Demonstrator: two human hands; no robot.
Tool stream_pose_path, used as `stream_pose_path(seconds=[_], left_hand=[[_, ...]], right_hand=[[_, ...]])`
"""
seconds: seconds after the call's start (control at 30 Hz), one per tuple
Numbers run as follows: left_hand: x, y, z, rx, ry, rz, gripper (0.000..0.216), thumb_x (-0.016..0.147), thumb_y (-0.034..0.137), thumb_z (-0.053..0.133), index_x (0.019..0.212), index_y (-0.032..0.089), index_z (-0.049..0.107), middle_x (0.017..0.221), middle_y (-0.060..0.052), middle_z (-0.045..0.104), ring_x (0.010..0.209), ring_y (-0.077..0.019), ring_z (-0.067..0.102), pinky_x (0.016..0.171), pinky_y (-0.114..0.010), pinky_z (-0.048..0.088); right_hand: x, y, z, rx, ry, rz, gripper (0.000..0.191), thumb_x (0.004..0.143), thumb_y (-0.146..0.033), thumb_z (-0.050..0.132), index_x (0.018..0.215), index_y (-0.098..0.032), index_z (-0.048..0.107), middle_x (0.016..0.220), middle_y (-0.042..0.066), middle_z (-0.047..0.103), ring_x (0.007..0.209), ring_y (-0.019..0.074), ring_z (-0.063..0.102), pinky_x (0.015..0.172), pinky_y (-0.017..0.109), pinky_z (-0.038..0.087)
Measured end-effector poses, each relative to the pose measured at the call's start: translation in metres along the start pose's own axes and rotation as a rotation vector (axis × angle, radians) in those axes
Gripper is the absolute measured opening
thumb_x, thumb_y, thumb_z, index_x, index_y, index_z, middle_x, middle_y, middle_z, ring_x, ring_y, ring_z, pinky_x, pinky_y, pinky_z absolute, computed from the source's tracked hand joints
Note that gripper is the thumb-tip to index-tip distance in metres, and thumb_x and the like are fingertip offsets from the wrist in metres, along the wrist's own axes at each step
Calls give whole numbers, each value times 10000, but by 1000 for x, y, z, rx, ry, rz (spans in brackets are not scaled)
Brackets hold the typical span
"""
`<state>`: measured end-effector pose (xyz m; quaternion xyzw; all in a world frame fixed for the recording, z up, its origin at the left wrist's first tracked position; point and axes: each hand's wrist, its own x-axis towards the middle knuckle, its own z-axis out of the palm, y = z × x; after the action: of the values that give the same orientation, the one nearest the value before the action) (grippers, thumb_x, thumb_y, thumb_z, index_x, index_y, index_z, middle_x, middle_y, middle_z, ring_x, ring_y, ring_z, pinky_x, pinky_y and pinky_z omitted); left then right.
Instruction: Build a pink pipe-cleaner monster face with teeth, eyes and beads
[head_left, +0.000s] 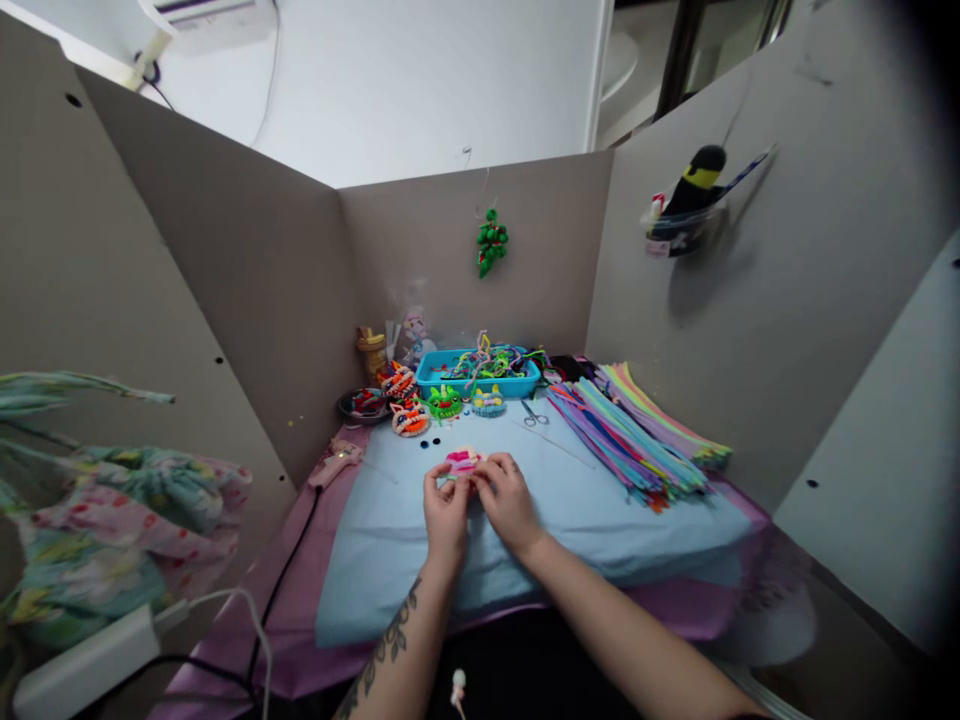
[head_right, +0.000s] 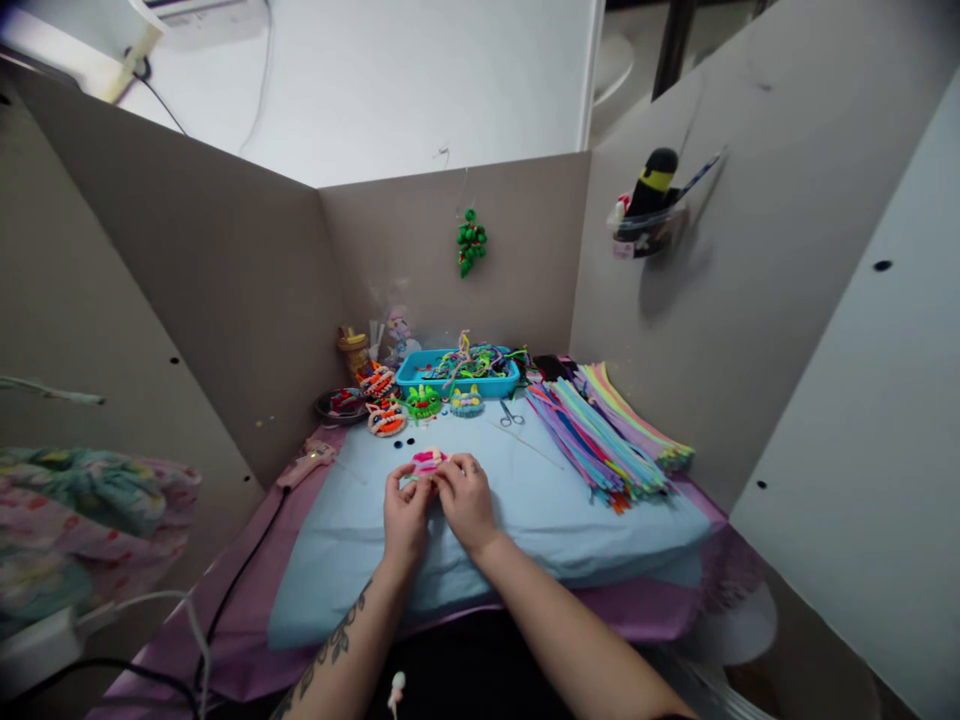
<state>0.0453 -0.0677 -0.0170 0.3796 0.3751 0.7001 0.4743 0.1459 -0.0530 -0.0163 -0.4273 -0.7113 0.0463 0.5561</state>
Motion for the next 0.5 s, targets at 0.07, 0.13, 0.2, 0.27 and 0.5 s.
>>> stream_pose_path(seconds=[0.07, 0.13, 0.2, 0.27, 0.5], left_hand=[[0, 0, 0, -3, -10, -4, 437, 719, 303, 699, 1033, 198, 413, 683, 11, 666, 680, -132, 659, 694, -244, 468], [1, 1, 0, -3, -26, -9, 451, 716, 303, 699, 1044, 203, 404, 668, 24, 654, 673, -128, 654, 683, -236, 463], [2, 2, 0, -3, -43, -15, 466, 709, 298, 703, 1050, 205, 401, 653, 34, 644, 652, -122, 644, 670, -231, 460], [3, 2, 0, -7, -51, -21, 479, 695, 286, 714, 1049, 207, 401, 650, 38, 640, 637, -118, 637, 659, -226, 457], [4, 2, 1, -56, -33, -39, 491, 648, 248, 753, 1009, 206, 422, 611, 57, 622, 596, -104, 618, 630, -208, 448]], right_hand=[[0, -1, 0, 8, -5, -9, 139, 849, -134, 505, 883, -209, 617, 933, 74, 517, 885, 216, 522, 816, 384, 470], [0, -1, 0, 12, -10, -14, 153, 853, -126, 491, 892, -211, 612, 946, 76, 513, 901, 220, 515, 829, 392, 470], [0, -1, 0, 17, -11, -19, 159, 857, -122, 480, 895, -211, 607, 956, 79, 513, 914, 222, 509, 840, 399, 468], [0, -1, 0, 24, -14, -26, 165, 859, -114, 470, 894, -208, 600, 959, 80, 515, 919, 222, 504, 846, 403, 467], [-1, -1, 1, 33, -9, -23, 170, 860, -106, 452, 887, -208, 586, 959, 82, 524, 922, 226, 500, 855, 418, 461]])
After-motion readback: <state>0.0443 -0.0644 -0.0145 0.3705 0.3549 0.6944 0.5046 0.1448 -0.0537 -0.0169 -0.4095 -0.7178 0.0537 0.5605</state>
